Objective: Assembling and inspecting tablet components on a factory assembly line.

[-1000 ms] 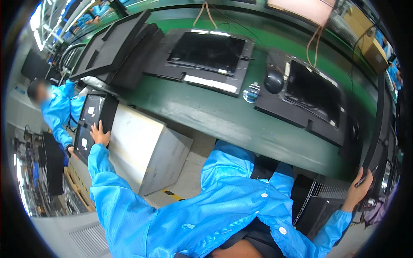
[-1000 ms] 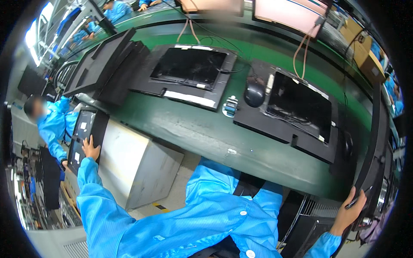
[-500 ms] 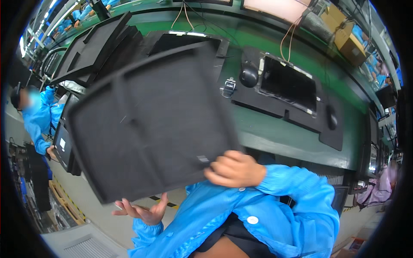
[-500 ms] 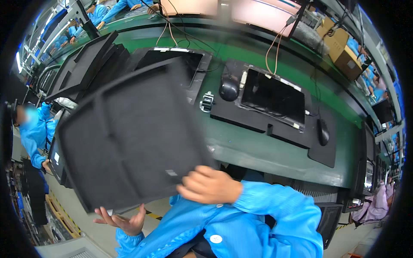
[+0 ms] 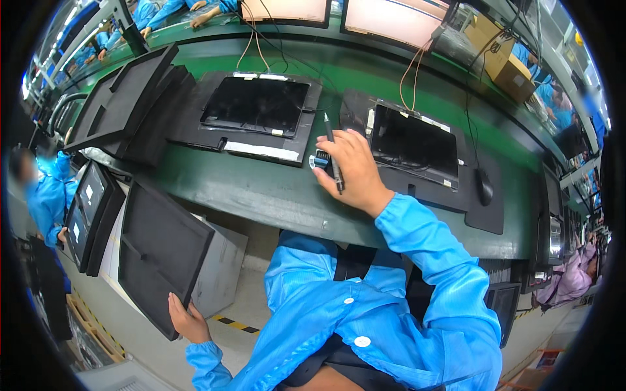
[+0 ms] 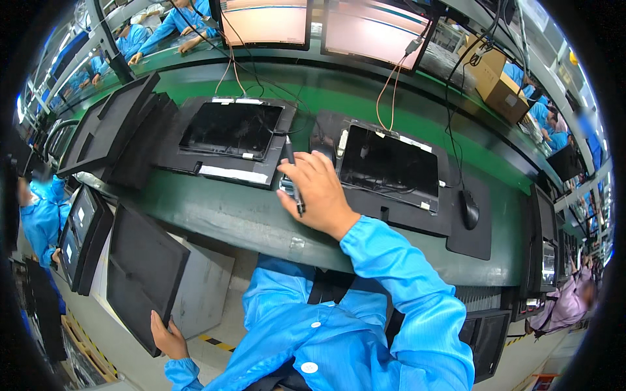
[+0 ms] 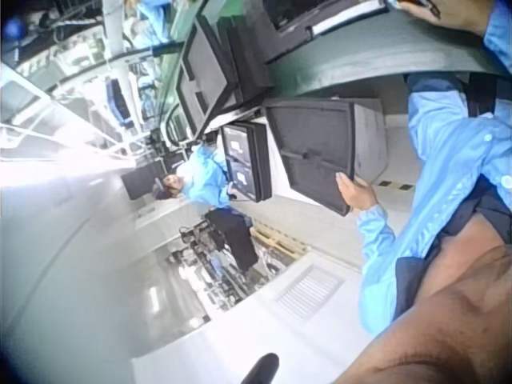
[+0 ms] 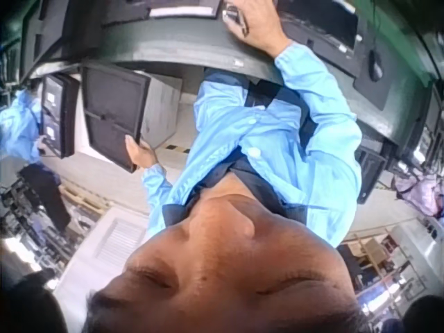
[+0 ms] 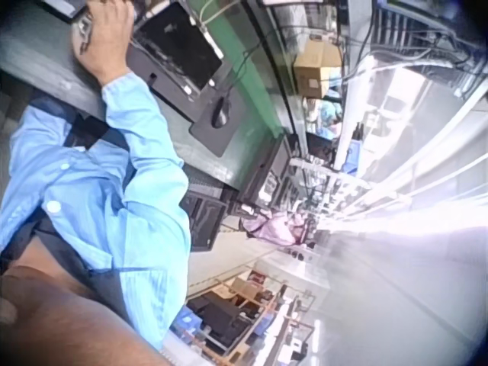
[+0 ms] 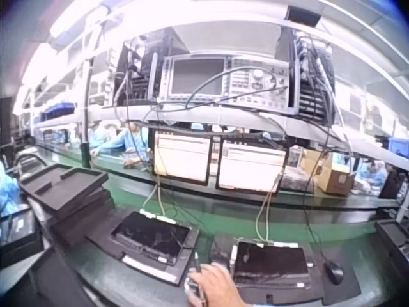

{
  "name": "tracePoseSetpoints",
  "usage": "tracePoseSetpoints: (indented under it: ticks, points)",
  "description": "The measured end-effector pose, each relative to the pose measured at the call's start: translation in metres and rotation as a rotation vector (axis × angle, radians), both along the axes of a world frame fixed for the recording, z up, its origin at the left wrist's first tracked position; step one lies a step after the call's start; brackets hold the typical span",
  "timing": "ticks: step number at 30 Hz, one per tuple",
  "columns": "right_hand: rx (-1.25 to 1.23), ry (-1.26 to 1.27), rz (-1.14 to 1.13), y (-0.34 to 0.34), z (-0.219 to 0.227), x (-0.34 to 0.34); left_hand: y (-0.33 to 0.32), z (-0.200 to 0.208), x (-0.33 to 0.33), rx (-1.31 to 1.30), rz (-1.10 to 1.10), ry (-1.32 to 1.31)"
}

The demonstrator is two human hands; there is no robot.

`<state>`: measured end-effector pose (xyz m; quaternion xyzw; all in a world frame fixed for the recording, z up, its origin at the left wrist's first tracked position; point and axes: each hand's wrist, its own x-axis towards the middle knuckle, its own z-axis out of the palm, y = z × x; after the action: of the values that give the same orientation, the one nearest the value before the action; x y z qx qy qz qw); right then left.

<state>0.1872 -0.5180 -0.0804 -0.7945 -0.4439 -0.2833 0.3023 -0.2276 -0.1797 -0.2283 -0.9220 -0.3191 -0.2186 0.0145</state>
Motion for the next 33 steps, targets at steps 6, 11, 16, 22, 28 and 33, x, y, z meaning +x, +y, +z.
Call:
tracePoseSetpoints:
  ticks: [6,11,16,22,28,33]
  points:
    - [-0.049,0.031,0.012,-0.006,-0.026,0.021,0.000,0.004,0.006,0.005,0.119,0.092]
    - [-0.106,0.057,0.017,-0.006,-0.025,0.022,0.004,-0.008,-0.003,-0.019,0.124,0.057]
    - [-0.064,0.055,0.023,-0.003,-0.026,0.022,0.031,-0.006,0.017,-0.095,0.099,0.085]
    - [-0.068,0.070,0.009,-0.008,-0.025,0.022,0.029,0.014,0.066,-0.051,0.306,0.289]
    - [-0.054,0.103,0.011,-0.003,-0.027,0.020,0.072,0.005,0.100,-0.306,0.128,0.388]
    - [-0.119,0.102,0.017,-0.006,-0.023,0.023,0.080,0.012,0.109,-0.319,0.070,0.358]
